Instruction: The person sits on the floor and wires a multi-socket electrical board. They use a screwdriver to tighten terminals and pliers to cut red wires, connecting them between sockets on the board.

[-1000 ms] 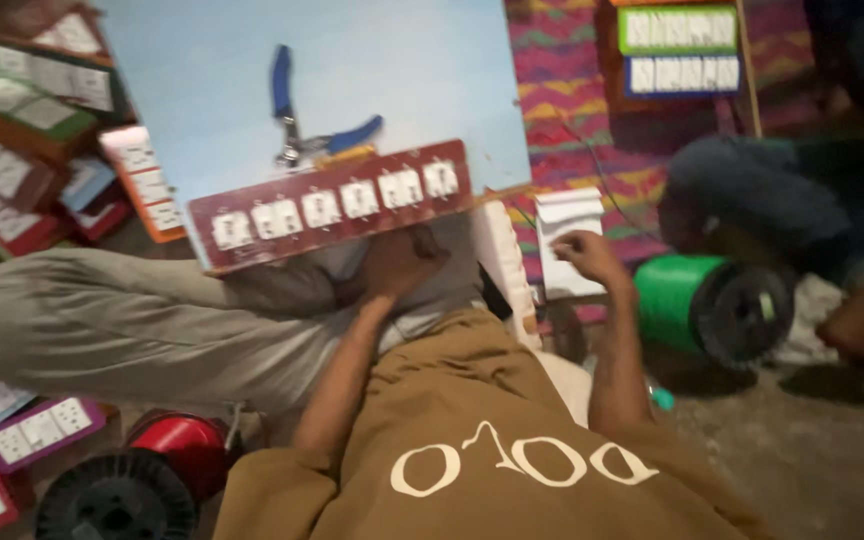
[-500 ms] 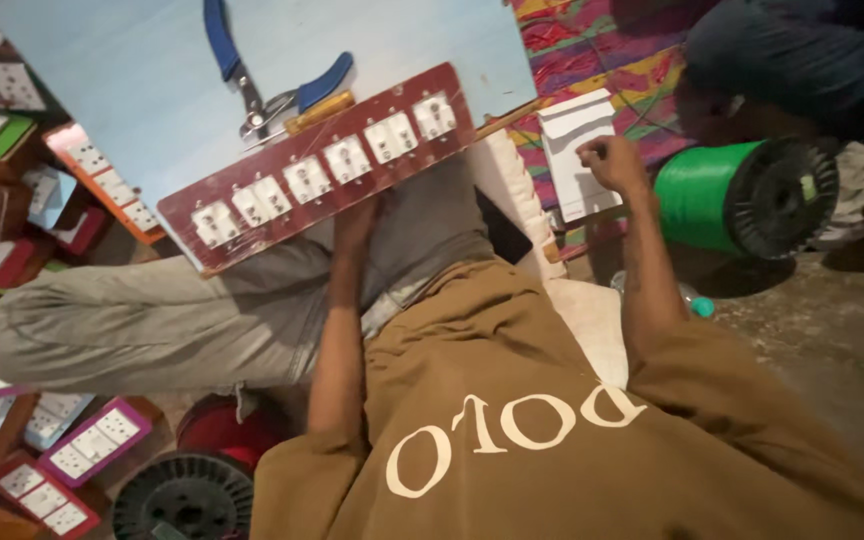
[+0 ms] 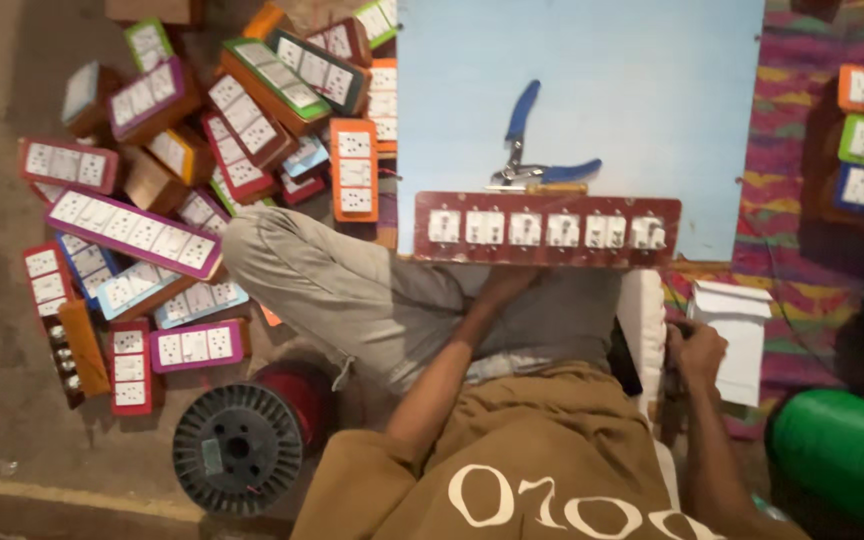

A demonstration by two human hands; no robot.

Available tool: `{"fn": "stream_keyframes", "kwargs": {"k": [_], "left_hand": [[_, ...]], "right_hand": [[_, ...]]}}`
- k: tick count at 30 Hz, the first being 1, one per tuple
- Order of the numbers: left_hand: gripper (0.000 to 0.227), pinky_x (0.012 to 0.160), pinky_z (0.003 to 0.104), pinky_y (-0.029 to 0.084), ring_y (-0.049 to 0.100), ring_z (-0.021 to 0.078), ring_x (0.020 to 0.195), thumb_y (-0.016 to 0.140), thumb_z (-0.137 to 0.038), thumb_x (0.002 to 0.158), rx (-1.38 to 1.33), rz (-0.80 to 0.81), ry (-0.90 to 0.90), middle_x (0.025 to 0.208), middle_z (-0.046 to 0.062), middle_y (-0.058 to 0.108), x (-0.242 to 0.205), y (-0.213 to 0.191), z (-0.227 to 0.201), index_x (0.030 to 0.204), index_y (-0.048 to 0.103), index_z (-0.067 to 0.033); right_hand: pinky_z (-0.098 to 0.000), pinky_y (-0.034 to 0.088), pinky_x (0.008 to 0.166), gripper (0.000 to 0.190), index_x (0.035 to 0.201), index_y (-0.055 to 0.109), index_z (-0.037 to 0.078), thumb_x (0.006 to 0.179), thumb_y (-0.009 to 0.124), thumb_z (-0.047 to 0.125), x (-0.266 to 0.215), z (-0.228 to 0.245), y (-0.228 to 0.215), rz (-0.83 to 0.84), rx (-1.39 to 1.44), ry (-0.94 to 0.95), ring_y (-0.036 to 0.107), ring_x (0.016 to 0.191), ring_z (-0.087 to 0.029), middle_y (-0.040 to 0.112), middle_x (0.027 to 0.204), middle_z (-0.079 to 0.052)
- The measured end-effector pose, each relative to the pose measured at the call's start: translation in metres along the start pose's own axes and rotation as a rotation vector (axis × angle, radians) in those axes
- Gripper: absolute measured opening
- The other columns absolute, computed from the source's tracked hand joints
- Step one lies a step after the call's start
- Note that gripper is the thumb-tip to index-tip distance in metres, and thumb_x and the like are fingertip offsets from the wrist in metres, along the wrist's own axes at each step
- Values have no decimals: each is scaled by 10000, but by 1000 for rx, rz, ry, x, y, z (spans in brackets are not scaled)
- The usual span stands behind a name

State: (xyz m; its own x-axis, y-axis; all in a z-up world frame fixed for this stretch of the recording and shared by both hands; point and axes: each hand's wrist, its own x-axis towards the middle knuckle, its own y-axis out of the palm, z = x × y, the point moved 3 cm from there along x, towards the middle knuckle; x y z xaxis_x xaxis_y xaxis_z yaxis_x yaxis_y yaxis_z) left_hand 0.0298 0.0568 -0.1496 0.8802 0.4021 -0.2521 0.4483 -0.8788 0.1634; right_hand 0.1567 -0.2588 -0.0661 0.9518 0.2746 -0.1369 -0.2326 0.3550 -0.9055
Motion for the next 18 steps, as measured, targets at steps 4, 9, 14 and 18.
{"fn": "stream_keyframes", "kwargs": {"k": [4, 9, 14, 18], "left_hand": [[395, 725, 366, 550, 663, 175, 837, 669, -366, 971, 101, -14, -1, 961, 109, 723, -3, -2, -22, 1187, 685, -35], [480, 960, 417, 469, 619, 276, 1130, 679, -378, 959, 466, -87, 293, 1234, 161, 677, -6, -2, -61, 1313, 639, -57], [492, 951, 420, 478, 629, 289, 1114, 687, -378, 937, 538, -97, 338, 1214, 169, 683, -14, 2, -78, 1306, 640, -58], [501, 944, 423, 485, 638, 300, 1102, 692, -379, 919, 491, -83, 297, 1199, 175, 689, -19, 4, -71, 1301, 640, -58]], "right_hand": [[-442, 588, 863, 280, 1112, 801, 62, 943, 748, 280, 4, -14, 12, -74, 18, -39, 751, 878, -350, 763, 952, -198], [-475, 570, 846, 255, 1114, 808, 59, 983, 749, 270, 2, -17, 25, -74, -234, -98, 717, 869, -409, 745, 926, -230], [-478, 577, 875, 230, 1141, 813, 96, 966, 694, 187, 3, -17, 29, -45, -197, -103, 724, 881, -408, 744, 919, -228], [-475, 579, 879, 232, 1121, 810, 86, 933, 735, 198, 4, -13, 28, -11, -282, -102, 726, 882, -412, 745, 946, -235]]}}
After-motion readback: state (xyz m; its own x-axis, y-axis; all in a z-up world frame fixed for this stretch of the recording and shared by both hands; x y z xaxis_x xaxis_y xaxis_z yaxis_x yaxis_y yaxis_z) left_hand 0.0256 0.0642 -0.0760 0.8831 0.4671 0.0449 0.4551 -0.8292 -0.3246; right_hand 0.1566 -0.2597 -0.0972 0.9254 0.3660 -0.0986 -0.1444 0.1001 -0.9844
